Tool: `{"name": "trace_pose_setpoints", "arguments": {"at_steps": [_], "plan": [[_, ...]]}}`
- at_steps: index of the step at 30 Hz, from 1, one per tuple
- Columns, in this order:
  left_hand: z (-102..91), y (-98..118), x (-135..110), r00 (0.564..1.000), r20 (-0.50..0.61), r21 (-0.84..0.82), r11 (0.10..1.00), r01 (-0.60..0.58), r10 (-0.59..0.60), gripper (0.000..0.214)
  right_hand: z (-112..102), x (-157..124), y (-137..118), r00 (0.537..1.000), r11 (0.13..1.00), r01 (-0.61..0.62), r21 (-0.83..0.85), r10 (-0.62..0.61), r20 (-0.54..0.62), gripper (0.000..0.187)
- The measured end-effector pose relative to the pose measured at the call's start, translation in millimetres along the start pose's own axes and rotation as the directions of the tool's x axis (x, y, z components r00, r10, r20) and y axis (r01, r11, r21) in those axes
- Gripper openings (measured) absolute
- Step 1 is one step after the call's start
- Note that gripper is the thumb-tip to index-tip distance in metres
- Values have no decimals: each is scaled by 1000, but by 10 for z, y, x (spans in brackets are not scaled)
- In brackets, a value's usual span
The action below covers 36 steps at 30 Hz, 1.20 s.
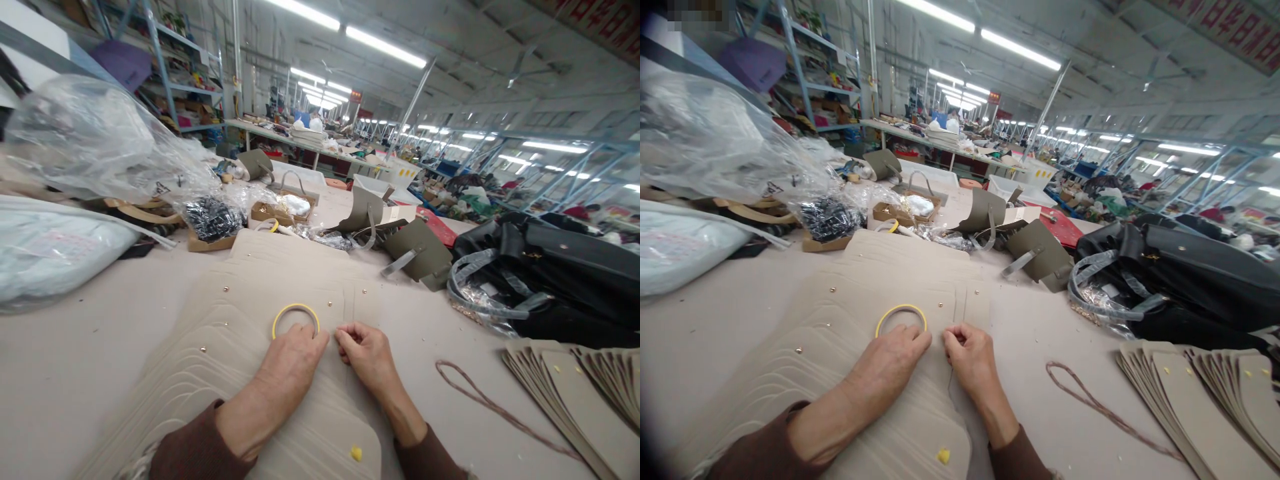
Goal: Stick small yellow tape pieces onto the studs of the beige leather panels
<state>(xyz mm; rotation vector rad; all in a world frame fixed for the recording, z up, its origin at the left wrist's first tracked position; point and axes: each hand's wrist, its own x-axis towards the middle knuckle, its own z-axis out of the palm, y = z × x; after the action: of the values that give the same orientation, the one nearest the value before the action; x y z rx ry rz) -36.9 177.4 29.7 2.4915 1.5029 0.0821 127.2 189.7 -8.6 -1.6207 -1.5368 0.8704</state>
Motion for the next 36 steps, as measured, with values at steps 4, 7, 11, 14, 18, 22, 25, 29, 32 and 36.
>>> {"name": "trace_pose_setpoints", "arguments": {"at_steps": [4,7,11,14,18,22,25,29,32,36], "plan": [[33,-4,5,1000,-10,-8,1000,-1,1,24,1,-1,-80,992,963,113,-244,-125,-34,21],[49,-11,10,1000,-13,3,1000,0,0,25,6,-3,-86,987,947,142,-288,-157,-32,17],[35,-19,6,1000,-6,19,1000,-1,2,26,0,-24,19,994,990,57,-125,-68,-82,22],[18,-25,-1,1000,6,17,1000,3,-3,23,-42,-75,99,997,995,-36,96,42,-58,27],[32,-33,-5,1000,-2,22,1000,6,-6,24,-64,-147,95,986,982,156,-107,-162,-48,19],[60,-42,-15,1000,-13,20,1000,-17,17,24,7,-123,26,941,895,295,-334,-333,-59,19],[57,-57,-35,998,-34,-1,999,-47,47,25,25,-89,-27,946,868,287,-405,-324,-24,19],[34,-109,-56,992,-115,-43,997,-56,51,22,-67,-123,-114,956,832,292,-471,-261,132,15],[17,-152,-56,982,-181,-70,995,-66,52,20,-136,-181,-179,952,849,260,-460,-145,271,14],[-24,-160,-32,980,-194,-59,996,-59,47,19,-143,-222,-231,950,862,216,-458,-76,304,14]]}}
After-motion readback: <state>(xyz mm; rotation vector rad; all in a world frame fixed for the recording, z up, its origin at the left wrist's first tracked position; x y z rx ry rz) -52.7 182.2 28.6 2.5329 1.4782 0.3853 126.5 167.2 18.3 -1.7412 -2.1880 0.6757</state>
